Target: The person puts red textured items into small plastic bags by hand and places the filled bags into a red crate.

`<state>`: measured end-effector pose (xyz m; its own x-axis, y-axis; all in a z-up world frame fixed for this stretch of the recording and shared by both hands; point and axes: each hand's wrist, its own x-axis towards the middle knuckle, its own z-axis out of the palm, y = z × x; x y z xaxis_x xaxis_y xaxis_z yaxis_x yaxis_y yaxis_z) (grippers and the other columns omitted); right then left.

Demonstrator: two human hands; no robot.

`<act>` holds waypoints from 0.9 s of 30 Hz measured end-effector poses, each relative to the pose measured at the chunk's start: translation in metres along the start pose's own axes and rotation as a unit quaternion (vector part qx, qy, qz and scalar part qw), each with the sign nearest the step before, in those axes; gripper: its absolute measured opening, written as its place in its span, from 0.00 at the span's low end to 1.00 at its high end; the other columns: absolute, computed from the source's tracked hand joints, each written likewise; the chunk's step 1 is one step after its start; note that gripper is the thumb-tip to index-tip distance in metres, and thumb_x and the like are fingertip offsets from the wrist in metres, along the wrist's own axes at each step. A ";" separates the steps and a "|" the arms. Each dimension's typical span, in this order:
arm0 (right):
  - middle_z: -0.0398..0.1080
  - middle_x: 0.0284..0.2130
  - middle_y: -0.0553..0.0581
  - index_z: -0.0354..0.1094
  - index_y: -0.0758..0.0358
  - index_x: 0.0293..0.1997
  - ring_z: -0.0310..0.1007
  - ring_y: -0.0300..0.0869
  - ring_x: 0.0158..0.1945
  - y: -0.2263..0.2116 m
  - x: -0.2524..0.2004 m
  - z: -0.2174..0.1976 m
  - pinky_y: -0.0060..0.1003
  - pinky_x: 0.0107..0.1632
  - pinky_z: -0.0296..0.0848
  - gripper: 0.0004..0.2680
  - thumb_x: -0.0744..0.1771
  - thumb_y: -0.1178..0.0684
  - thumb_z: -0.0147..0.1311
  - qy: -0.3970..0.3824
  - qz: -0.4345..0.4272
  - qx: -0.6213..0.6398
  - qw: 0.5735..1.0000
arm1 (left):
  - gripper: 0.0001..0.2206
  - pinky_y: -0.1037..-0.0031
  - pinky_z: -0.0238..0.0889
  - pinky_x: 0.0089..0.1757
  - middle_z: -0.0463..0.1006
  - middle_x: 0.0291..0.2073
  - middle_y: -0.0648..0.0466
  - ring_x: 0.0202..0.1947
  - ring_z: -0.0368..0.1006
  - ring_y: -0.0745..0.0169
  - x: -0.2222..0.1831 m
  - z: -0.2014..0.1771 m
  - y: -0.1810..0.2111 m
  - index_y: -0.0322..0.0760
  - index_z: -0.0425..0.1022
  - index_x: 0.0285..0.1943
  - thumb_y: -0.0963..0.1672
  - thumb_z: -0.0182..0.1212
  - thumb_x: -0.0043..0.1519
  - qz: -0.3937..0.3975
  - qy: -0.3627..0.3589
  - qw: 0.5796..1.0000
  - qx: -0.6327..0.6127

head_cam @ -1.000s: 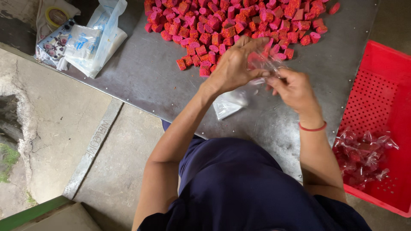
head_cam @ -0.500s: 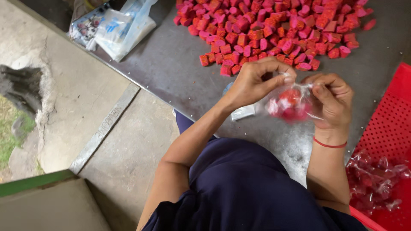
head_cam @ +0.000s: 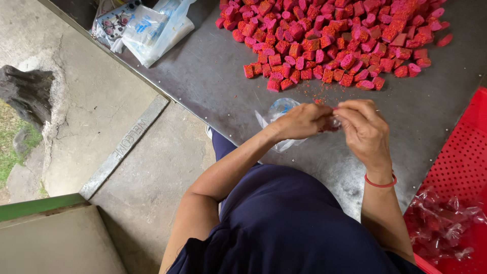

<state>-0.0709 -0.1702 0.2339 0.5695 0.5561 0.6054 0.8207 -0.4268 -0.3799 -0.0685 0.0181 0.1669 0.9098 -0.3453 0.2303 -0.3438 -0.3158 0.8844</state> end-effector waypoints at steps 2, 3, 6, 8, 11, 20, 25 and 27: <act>0.74 0.51 0.60 0.74 0.69 0.47 0.75 0.47 0.53 0.010 -0.005 0.005 0.37 0.53 0.75 0.04 0.70 0.66 0.56 0.010 0.045 0.070 0.996 | 0.12 0.64 0.70 0.35 0.83 0.30 0.48 0.32 0.81 0.54 -0.004 -0.005 0.014 0.35 0.78 0.46 0.48 0.57 0.66 -0.018 -0.010 1.000 0.005; 0.74 0.56 0.61 0.73 0.70 0.49 0.75 0.44 0.57 0.017 -0.008 0.010 0.35 0.55 0.75 0.05 0.71 0.67 0.52 0.022 0.091 0.138 0.986 | 0.14 0.64 0.71 0.35 0.83 0.28 0.49 0.32 0.82 0.55 -0.007 -0.006 0.020 0.35 0.77 0.45 0.50 0.58 0.69 -0.034 -0.021 0.999 0.011; 0.73 0.58 0.59 0.71 0.70 0.49 0.74 0.37 0.55 0.039 -0.023 0.029 0.31 0.60 0.72 0.05 0.71 0.67 0.49 0.061 0.218 0.402 0.887 | 0.11 0.61 0.69 0.34 0.80 0.35 0.49 0.34 0.78 0.48 -0.008 0.010 0.033 0.37 0.78 0.46 0.48 0.62 0.65 0.059 0.159 0.951 0.258; 0.74 0.56 0.62 0.71 0.72 0.48 0.72 0.38 0.52 0.060 -0.031 0.028 0.31 0.58 0.70 0.04 0.72 0.68 0.50 0.063 0.274 0.466 0.839 | 0.10 0.62 0.71 0.37 0.79 0.38 0.52 0.36 0.78 0.51 -0.011 0.009 0.029 0.39 0.78 0.50 0.46 0.63 0.64 0.125 0.191 0.930 0.288; 0.75 0.53 0.64 0.71 0.75 0.47 0.71 0.40 0.52 0.077 -0.040 0.025 0.31 0.56 0.69 0.04 0.71 0.69 0.50 0.049 0.327 0.530 0.781 | 0.14 0.65 0.72 0.38 0.78 0.43 0.55 0.37 0.78 0.55 -0.012 0.008 0.020 0.41 0.78 0.55 0.43 0.63 0.61 0.221 0.210 0.897 0.321; 0.66 0.65 0.62 0.70 0.72 0.49 0.71 0.46 0.64 0.036 -0.038 0.038 0.37 0.63 0.73 0.07 0.68 0.70 0.51 0.065 0.167 0.223 0.958 | 0.08 0.74 0.72 0.39 0.79 0.42 0.48 0.36 0.78 0.63 0.017 0.042 -0.030 0.32 0.81 0.45 0.43 0.68 0.63 0.002 0.181 0.967 -0.178; 0.66 0.61 0.69 0.70 0.73 0.52 0.73 0.51 0.59 0.024 -0.046 0.030 0.39 0.59 0.74 0.08 0.68 0.67 0.59 0.131 0.098 0.048 0.985 | 0.10 0.75 0.75 0.38 0.81 0.37 0.49 0.34 0.76 0.70 0.019 0.050 -0.016 0.26 0.80 0.45 0.43 0.64 0.66 -0.054 0.120 0.896 -0.423; 0.73 0.56 0.63 0.72 0.71 0.50 0.77 0.47 0.57 0.030 -0.053 0.033 0.35 0.60 0.77 0.04 0.72 0.68 0.54 0.149 0.103 -0.004 0.983 | 0.07 0.76 0.77 0.36 0.75 0.40 0.53 0.35 0.78 0.70 0.018 0.052 -0.005 0.25 0.80 0.39 0.40 0.67 0.61 -0.029 0.166 0.929 -0.331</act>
<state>-0.0748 -0.1888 0.1667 0.6833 0.2234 0.6951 0.6885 -0.5139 -0.5117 -0.0628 -0.0322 0.1459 0.9815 -0.0178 0.1909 -0.1749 0.3247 0.9295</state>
